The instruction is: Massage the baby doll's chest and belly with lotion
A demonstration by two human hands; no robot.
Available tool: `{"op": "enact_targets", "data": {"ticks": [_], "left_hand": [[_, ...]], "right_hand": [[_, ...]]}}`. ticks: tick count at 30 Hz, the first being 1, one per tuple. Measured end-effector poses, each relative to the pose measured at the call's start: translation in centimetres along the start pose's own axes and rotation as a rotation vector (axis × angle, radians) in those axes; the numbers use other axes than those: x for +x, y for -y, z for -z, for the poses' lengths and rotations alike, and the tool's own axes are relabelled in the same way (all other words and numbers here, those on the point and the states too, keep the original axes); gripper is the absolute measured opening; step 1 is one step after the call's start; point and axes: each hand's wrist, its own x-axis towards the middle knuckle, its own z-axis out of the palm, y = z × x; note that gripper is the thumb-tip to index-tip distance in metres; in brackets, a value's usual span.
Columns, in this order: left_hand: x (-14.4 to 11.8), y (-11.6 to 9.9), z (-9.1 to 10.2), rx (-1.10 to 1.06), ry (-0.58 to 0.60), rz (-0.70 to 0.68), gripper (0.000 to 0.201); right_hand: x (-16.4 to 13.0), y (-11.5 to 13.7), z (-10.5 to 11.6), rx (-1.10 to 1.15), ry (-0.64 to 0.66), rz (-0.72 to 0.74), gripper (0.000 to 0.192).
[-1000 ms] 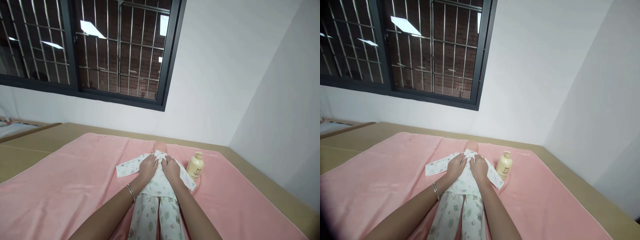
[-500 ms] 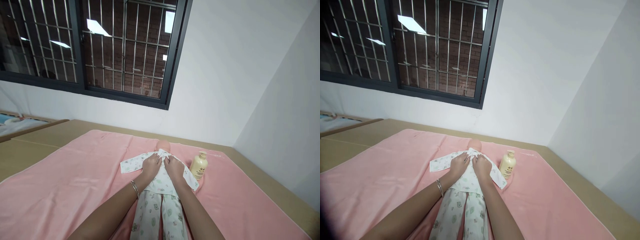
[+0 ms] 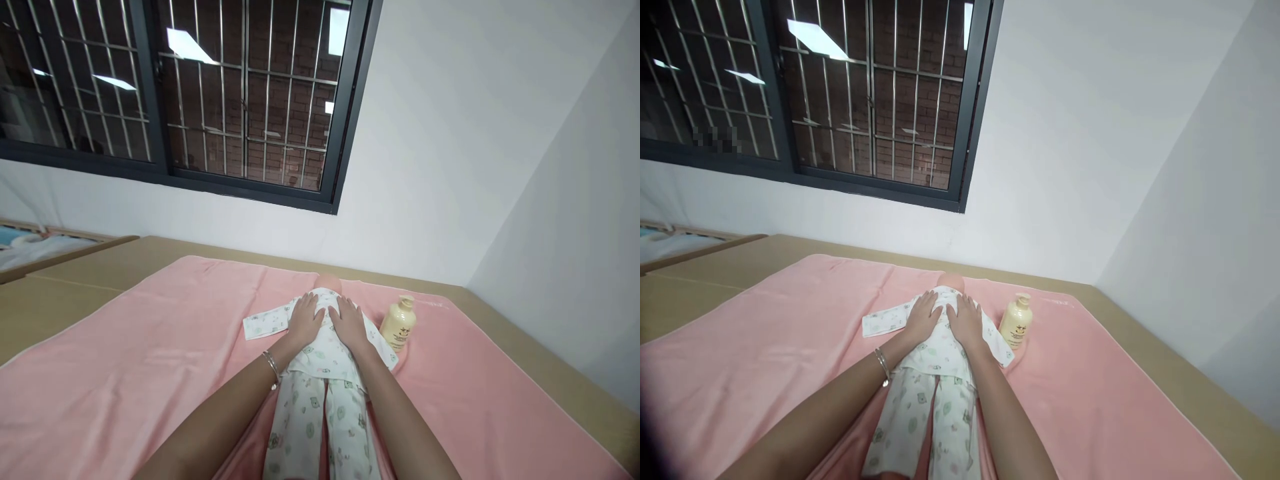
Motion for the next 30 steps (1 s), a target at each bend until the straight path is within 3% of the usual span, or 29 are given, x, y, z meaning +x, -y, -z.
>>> {"op": "enact_targets", "data": {"ticks": [8, 13, 18, 22, 26, 30], "left_hand": [[-0.6, 0.6, -0.4, -0.166, -0.150, 0.006, 0.053], [-0.8, 0.5, -0.3, -0.217, -0.183, -0.004, 0.056], [-0.8, 0.4, -0.3, -0.222, -0.185, 0.009, 0.056], [-0.8, 0.5, -0.4, -0.220, -0.186, 0.014, 0.054], [-0.8, 0.4, -0.4, -0.222, -0.193, 0.020, 0.053], [-0.7, 0.5, -0.5, -0.214, -0.190, 0.026, 0.051]], "right_hand": [[-0.9, 2.4, 1.4, 0.014, -0.193, 0.105, 0.058], [-0.9, 3.0, 1.2, 0.060, 0.054, 0.148, 0.053], [-0.8, 2.9, 0.9, 0.080, -0.073, 0.093, 0.054], [-0.9, 2.8, 0.5, 0.039, -0.034, 0.142, 0.051], [-0.9, 2.6, 0.5, 0.027, -0.120, 0.097, 0.054], [-0.7, 2.2, 0.1, 0.017, 0.008, 0.085, 0.058]]}}
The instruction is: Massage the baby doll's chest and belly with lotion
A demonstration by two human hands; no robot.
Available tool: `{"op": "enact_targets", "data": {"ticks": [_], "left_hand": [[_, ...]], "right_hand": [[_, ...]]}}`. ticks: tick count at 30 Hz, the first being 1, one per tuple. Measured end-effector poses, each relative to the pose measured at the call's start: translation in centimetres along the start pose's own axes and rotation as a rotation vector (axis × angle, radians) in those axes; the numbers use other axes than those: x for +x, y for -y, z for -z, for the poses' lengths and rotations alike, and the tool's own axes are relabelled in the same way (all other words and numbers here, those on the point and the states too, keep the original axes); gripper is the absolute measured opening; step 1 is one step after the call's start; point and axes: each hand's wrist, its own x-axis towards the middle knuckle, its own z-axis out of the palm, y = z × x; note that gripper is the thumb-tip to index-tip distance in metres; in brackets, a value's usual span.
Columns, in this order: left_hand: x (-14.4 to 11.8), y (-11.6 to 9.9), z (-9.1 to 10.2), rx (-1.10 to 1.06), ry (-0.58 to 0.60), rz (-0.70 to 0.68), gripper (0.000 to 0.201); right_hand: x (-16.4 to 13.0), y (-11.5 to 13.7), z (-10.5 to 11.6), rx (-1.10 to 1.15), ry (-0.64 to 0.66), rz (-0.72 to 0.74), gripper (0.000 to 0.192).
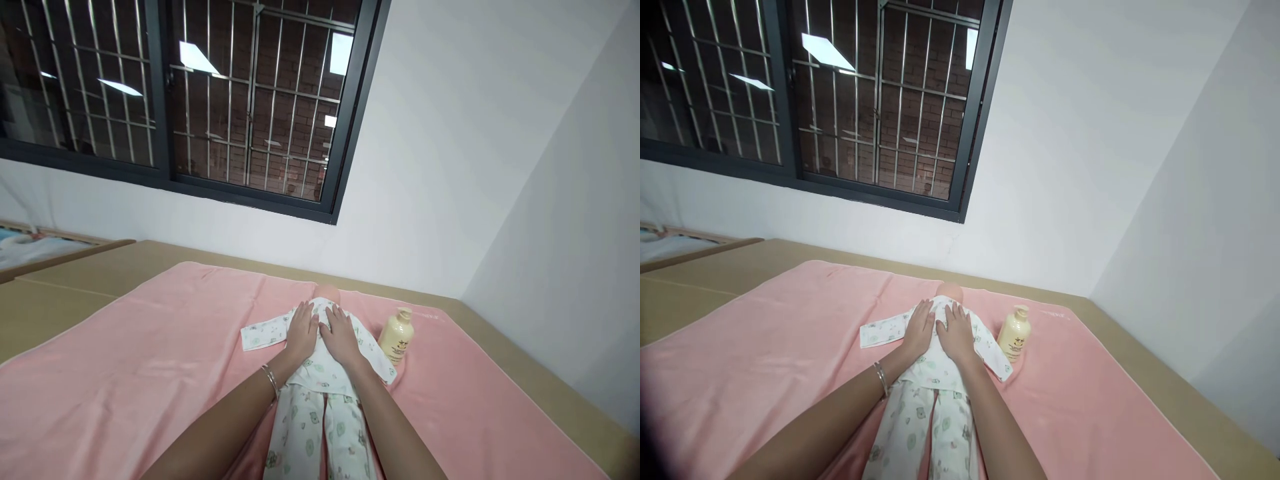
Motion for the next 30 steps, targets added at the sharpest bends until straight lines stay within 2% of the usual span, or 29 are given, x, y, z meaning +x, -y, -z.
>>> {"op": "enact_targets", "data": {"ticks": [16, 20, 23, 25, 27, 28, 30], "left_hand": [[0.2, 0.2, -0.2, 0.020, 0.043, -0.028, 0.047], [0.5, 0.2, 0.1, 0.002, 0.056, -0.033, 0.045], [0.9, -0.6, 1.2, -0.074, 0.105, 0.022, 0.042], [1.3, -1.6, 2.0, -0.120, 0.137, 0.070, 0.039], [1.7, -3.1, 2.9, -0.210, 0.108, 0.126, 0.036], [1.8, -4.1, 3.3, -0.320, 0.092, 0.165, 0.034], [2.0, -6.1, 4.1, -0.684, 0.108, 0.284, 0.033]], "right_hand": [[-0.1, -0.6, -1.0, 0.066, -0.061, 0.016, 0.055], [-0.3, -0.2, -0.5, 0.141, -0.049, 0.003, 0.054], [-0.3, 0.0, 1.7, 0.234, -0.005, 0.037, 0.051], [-0.3, -0.5, 4.2, 0.259, -0.017, 0.048, 0.054], [-0.6, -1.7, 7.5, 0.282, -0.095, 0.026, 0.058], [-1.0, -2.6, 9.3, 0.311, -0.153, 0.009, 0.060], [-2.2, -4.7, 12.7, 0.420, -0.293, -0.036, 0.061]]}}
